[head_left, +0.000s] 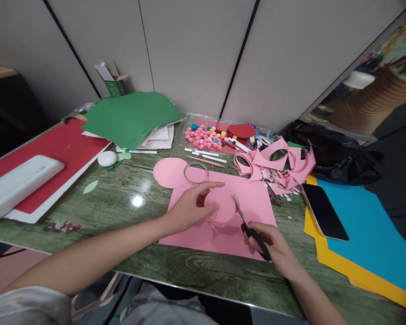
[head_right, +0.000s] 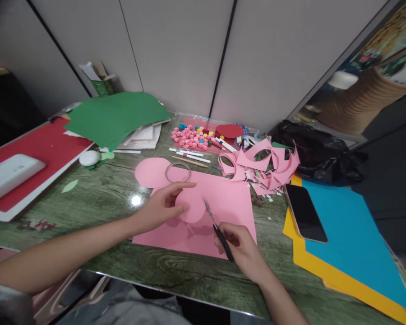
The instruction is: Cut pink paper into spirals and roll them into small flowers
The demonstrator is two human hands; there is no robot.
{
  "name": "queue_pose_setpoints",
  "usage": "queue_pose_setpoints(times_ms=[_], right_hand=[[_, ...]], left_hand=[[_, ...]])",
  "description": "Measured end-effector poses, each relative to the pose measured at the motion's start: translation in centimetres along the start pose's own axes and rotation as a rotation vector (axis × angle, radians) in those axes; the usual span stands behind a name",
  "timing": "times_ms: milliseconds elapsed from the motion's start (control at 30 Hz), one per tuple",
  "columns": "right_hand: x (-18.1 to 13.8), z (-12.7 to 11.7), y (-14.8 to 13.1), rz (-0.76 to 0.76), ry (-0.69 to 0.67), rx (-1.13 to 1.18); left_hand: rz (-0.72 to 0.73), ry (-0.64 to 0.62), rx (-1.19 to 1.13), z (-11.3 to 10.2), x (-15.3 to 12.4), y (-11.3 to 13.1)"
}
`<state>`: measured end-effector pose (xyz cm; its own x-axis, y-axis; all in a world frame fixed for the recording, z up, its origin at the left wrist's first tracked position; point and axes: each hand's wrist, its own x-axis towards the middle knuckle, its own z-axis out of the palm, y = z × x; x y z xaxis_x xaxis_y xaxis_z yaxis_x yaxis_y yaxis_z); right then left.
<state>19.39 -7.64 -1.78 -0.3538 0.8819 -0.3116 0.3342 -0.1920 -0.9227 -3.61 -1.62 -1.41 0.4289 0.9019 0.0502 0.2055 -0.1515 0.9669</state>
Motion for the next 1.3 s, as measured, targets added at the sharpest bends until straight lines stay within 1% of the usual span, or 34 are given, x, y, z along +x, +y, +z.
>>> queue_pose_setpoints(times_ms=[533,700,800,1000,1300], right_hand=[[0.01,-0.02,-0.11,0.0,0.046,-0.012],[-0.02,-0.03,0.04,0.012,0.049,0.011],[-0.1,0.08,-0.06,-0.003,0.056,0.028],[-0.24,0.07,-0.15,-0.008,0.036,0.042],[-0.17,-0.05,-0.16,-0.007,0.032,0.018]], left_hand=[[-0.022,0.049,-0.101,0.12,-0.02,0.21],[-0.04,0.034,-0.123,0.08,-0.02,0.16],[-0.045,-0.003,-0.134,0.1,-0.06,0.13],[-0.012,-0.045,-0.119,0.17,-0.16,-0.11],[-0.015,-0.011,-0.08,0.01,-0.01,-0.18]])
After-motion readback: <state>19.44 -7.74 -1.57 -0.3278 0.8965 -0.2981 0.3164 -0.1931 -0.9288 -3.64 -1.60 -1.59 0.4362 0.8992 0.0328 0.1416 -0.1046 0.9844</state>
